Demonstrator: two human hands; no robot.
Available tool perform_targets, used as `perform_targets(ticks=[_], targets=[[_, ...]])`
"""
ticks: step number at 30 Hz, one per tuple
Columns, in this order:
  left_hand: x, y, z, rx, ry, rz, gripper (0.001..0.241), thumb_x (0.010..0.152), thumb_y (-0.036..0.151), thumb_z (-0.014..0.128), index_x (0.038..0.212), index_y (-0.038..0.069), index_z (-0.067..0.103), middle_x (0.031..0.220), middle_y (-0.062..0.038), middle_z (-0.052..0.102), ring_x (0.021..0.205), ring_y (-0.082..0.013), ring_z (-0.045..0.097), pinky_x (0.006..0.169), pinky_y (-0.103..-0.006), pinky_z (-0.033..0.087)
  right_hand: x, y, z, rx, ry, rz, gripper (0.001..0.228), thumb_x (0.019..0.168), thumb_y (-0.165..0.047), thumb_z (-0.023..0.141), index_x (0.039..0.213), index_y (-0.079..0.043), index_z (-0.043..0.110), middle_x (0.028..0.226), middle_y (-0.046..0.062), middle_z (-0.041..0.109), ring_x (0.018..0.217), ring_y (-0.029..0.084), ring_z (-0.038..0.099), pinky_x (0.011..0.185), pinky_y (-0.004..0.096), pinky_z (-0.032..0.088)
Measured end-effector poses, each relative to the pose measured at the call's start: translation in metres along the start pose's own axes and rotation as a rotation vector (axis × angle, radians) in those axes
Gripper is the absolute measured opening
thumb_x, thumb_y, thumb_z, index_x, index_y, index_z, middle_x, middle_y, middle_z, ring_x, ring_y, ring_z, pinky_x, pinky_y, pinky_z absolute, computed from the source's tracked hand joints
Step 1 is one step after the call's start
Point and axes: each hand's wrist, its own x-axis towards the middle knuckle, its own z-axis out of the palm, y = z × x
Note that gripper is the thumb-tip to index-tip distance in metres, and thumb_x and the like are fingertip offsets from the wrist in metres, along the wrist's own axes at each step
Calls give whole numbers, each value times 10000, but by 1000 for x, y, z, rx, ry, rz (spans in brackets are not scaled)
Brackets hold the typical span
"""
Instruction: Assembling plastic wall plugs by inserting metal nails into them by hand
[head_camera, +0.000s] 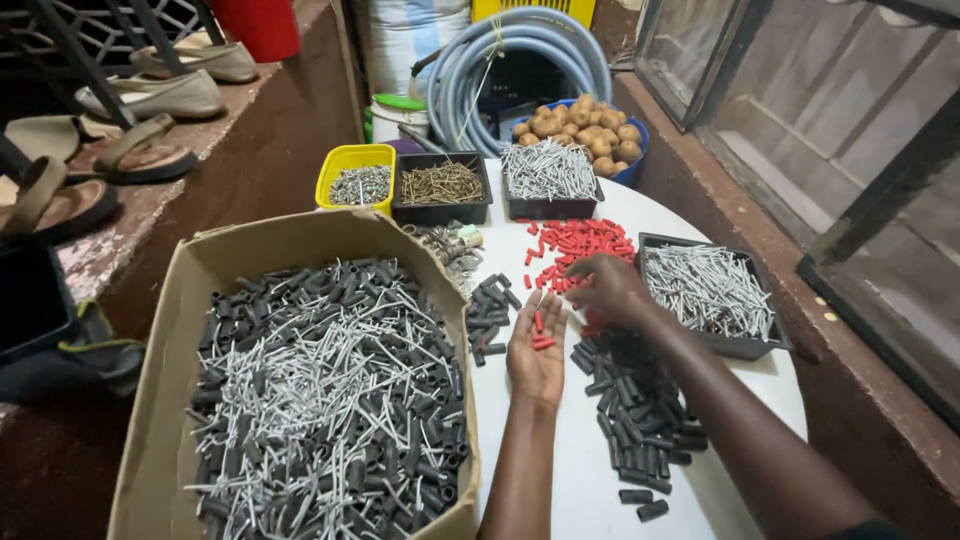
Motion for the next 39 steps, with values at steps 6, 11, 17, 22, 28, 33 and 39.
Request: perform_targets(ticks=[6,11,17,22,28,33,39], targets=[[-7,5,7,-54,75,-84,532,984,329,551,1392,-10,519,1355,-169,578,1273,-249,559,1081,-349,462,52,44,56,-278,103,-13,329,707,-245,748,1026,-315,710,1050,36,593,974,324,669,756,449,606],[-15,10,20,-30,114,-97,580,974,387,554,1409,7,510,1391,-165,560,1301,-246,536,1110,-358,430,58,52,59,-296,172,-66,215,650,-204,736,862,-214,702,929,88,578,859,368,678,681,458,587],[-8,6,14,15,117,-109,596,972,409,563,1430,34,499,1415,-141,545,1331,-239,512,1133,-359,400,64,67,64,-229,226,-129,150,663,-199,743,800,-154,705,821,141,618,809,400,685,712,476,566],[-4,-3,9,51,97,-127,574,980,398,569,1432,51,496,1424,-123,545,1349,-231,503,1145,-357,379,18,25,34,-65,265,-110,201,681,-286,760,850,-177,743,764,148,660,851,377,680,761,480,539],[25,-12,-22,36,57,-161,389,1003,323,535,1293,75,606,1238,-163,671,1145,-287,658,986,-406,562,-43,-40,23,553,120,34,272,743,-101,750,1010,-130,790,881,168,765,791,268,742,739,357,606],[52,-18,-61,-62,74,-115,301,976,160,603,1217,-18,627,1135,-202,677,1049,-303,680,974,-415,570,-89,-33,6,609,294,-94,343,788,-66,752,1126,-129,750,1095,125,764,987,328,733,763,404,610],[-48,-1,31,812,103,202,376,1039,307,482,1028,9,711,871,-122,673,766,-165,630,729,-223,550,-176,27,20,659,768,210,195,919,-102,705,1109,-102,746,1041,84,742,927,227,707,750,329,583]])
